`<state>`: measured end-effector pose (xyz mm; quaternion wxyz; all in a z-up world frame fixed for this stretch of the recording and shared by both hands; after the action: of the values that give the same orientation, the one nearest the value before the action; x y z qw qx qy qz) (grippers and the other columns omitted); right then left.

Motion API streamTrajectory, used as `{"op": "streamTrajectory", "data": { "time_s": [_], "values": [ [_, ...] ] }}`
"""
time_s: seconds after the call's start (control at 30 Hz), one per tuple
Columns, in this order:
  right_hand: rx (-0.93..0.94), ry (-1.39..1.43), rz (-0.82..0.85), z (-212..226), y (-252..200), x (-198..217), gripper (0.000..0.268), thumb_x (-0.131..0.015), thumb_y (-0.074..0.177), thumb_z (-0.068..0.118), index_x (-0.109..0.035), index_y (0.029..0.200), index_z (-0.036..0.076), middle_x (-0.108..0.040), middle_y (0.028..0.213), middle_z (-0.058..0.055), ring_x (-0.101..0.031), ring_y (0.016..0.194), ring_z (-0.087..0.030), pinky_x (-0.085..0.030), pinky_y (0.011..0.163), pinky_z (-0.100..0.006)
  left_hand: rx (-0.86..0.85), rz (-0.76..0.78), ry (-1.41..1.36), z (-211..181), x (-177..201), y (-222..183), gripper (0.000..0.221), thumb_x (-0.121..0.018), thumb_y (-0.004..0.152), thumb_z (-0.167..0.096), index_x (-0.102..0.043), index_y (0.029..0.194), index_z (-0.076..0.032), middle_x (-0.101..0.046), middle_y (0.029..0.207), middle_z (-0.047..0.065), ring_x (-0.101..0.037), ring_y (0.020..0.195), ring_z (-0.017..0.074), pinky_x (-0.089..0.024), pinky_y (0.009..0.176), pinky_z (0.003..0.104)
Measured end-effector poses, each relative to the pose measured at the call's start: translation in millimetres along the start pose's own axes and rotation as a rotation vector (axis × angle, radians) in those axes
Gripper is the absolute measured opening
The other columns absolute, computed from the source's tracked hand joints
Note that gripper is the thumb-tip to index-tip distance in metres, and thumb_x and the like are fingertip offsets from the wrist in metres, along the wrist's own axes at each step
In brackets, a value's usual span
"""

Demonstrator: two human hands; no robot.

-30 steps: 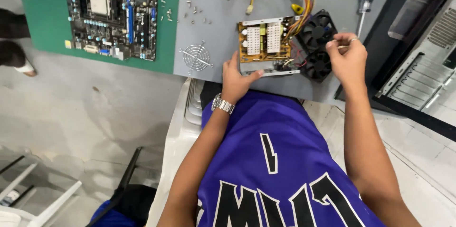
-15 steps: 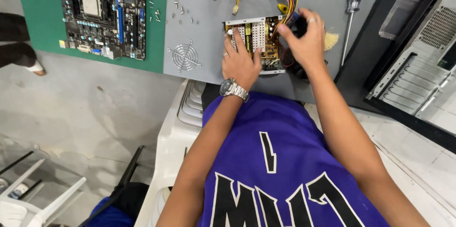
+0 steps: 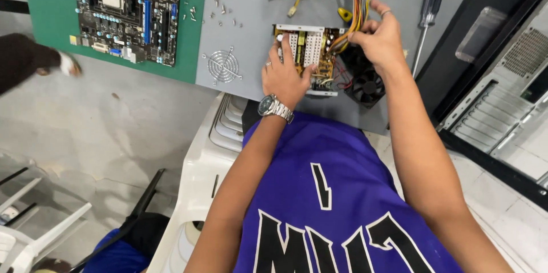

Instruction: Cleaning a computer power supply unit and cooling fans using a brush and screwdriver.

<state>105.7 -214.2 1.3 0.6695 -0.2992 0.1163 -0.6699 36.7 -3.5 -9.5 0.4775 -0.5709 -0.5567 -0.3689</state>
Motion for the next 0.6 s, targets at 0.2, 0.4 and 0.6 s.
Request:
{"op": "streamTrajectory", "data": {
  "time_s": [0.2,0.4,0.6],
  "values": [
    [-0.235,0.163,0.034,9,-5,-10,0.019,-0.063,0.080,0.007,-0.052,0.096,0.010,-0.049,0.068,-0.001,-0.047,0.050,-0.011,-0.033,0.042,-0.024,-0.003,0.000,-0.016,1,-2,2,0.089,-0.056,0.079,-0.073,-0.036,0.145,-0.016,-0.053,0.129,0.011,-0.061,0.102,0.0288,-0.050,0.080,0.046],
    [-0.291,0.120,0.103,1,1,-9,0.018,-0.066,0.093,0.022,-0.054,0.098,0.009,-0.060,0.084,-0.002,-0.063,0.070,-0.013,-0.054,0.056,-0.025,0.004,-0.010,-0.043,1,0,2,0.089,-0.047,0.080,-0.078,-0.037,0.144,-0.017,-0.054,0.126,0.011,-0.062,0.092,0.0296,-0.050,0.076,0.046],
    [-0.376,0.251,0.044,19,-16,-13,0.011,-0.049,0.091,0.007,-0.039,0.088,0.012,-0.071,0.088,-0.012,-0.071,0.083,-0.023,-0.059,0.070,-0.035,0.028,0.037,-0.039,1,1,2,0.092,-0.048,0.080,-0.078,-0.032,0.146,-0.016,-0.051,0.130,0.009,-0.062,0.099,0.0272,-0.049,0.088,0.045]
  ]
}}
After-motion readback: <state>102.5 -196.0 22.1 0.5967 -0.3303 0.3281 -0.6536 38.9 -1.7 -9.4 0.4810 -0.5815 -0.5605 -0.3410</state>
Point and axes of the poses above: each hand's wrist, its own y-axis towards the middle knuckle, its own x-axis out of the back of the hand, z = x × y, the point moved 4 cm from there along y, towards the middle knuckle
